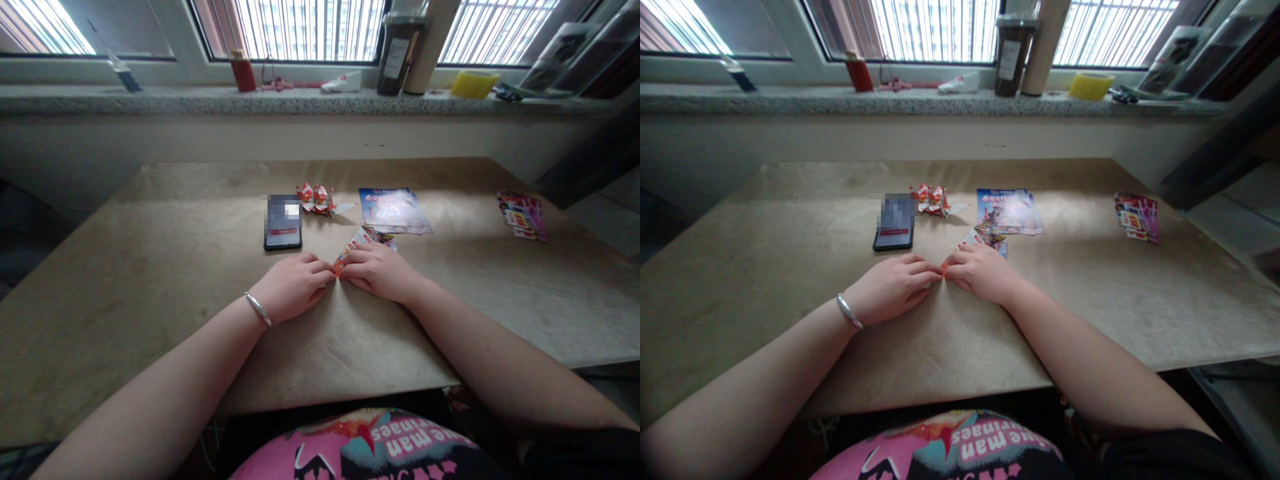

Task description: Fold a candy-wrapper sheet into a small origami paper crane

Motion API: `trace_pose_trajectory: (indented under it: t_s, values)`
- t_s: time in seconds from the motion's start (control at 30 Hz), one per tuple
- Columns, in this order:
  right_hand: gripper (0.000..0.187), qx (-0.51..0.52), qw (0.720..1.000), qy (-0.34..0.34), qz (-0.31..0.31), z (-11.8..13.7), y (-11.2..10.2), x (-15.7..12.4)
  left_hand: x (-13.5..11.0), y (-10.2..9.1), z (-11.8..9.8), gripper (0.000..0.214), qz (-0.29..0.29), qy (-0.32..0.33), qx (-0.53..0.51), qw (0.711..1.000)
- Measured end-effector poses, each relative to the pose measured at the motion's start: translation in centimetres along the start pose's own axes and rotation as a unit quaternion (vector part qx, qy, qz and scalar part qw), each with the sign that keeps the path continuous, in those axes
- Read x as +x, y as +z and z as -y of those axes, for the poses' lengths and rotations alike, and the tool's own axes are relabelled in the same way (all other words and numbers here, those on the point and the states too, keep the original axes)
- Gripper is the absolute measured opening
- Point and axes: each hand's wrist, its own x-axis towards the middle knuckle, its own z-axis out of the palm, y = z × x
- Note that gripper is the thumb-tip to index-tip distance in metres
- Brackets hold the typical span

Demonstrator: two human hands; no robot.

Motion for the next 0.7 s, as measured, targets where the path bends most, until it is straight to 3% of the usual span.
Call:
trace_pose_trajectory:
  t_s: [0.43, 0.7]
  values:
    - [0.021, 0.003, 1.000, 0.018, -0.007, -0.8, -0.6, -1.3, -0.1, 0.0, 0.2, 0.023, -0.010, 0.004, -0.006, 1.000]
    - [0.021, 0.026, 1.000, 0.003, -0.015, 0.0, -0.5, -1.0, -0.4, -1.4, 0.5, 0.022, 0.021, -0.028, 0.020, 0.999]
